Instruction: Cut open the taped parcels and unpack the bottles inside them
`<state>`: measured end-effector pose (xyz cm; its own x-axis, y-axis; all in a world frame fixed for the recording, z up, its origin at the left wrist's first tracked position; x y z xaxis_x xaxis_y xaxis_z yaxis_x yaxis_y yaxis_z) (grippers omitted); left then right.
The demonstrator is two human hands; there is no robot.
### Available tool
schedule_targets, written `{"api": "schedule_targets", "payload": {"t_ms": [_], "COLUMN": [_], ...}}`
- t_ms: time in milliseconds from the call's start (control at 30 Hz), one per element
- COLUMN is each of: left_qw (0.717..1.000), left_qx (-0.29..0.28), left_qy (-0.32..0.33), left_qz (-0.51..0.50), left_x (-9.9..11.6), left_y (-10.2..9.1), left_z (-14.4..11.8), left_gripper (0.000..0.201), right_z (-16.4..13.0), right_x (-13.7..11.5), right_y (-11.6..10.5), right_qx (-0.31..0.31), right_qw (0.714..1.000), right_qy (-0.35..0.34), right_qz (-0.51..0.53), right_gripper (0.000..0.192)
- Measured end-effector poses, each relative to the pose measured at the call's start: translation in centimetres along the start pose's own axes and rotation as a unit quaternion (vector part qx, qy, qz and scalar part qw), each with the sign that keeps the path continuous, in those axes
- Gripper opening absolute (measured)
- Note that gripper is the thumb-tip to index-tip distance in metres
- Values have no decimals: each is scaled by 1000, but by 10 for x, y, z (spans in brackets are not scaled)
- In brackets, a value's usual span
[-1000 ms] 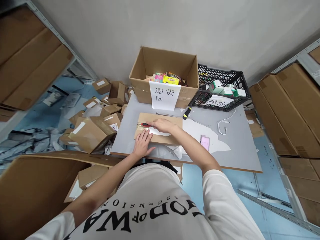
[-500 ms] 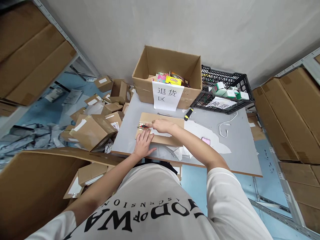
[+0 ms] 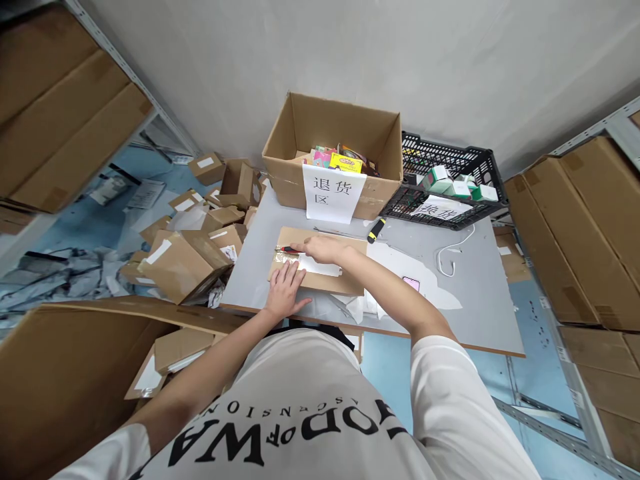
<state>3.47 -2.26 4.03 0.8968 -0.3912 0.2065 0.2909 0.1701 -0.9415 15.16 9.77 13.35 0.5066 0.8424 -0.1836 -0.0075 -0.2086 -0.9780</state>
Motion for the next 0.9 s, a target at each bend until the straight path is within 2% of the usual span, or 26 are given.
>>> {"api": "schedule_targets", "payload": {"t_ms": [167,333,533,667,800,900], "left_qw": [1000,1000,1000,1000,1000,1000], "left_qx": [-2,-5,-14,-16,-16,-19], "left_qy": [1,7,9,8,5,5], "left_qz": [0,1,7,15,14,13], "left_x": [0,-1,0,0,1,2], "left_y": [1,0,-1,-3,-4,-4], "left_z": [0,0,0,1,1,1], "left_gripper": [82,83,82,83,83,84], "right_z": [4,11,18,8,-9,-25], "right_x": [-3,-14,-20,-10,1,9], "right_y": [-6,-17,-32,-23,-15,-16], "right_qx": [-18,-58,-90,-119,-98,-105], "right_qw": [1000,998,996,992,994,992], "right_qy": [-5,-10,4,13,20,47], "right_qz": [15,-14,-28,-48,-43,-43], "right_gripper": [59,65,62,57,60,56]}}
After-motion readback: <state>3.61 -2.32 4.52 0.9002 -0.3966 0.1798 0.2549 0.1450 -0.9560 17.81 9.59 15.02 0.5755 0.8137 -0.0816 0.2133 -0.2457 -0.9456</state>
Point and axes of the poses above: each hand's wrist, its own z-axis towards the middle knuckle, its own y-axis out of the palm, x = y × z, the point moved 4 cm from there along z, towards the middle knuckle, and after that the axes turned 12 degrees about x, right-handed, at the moved point
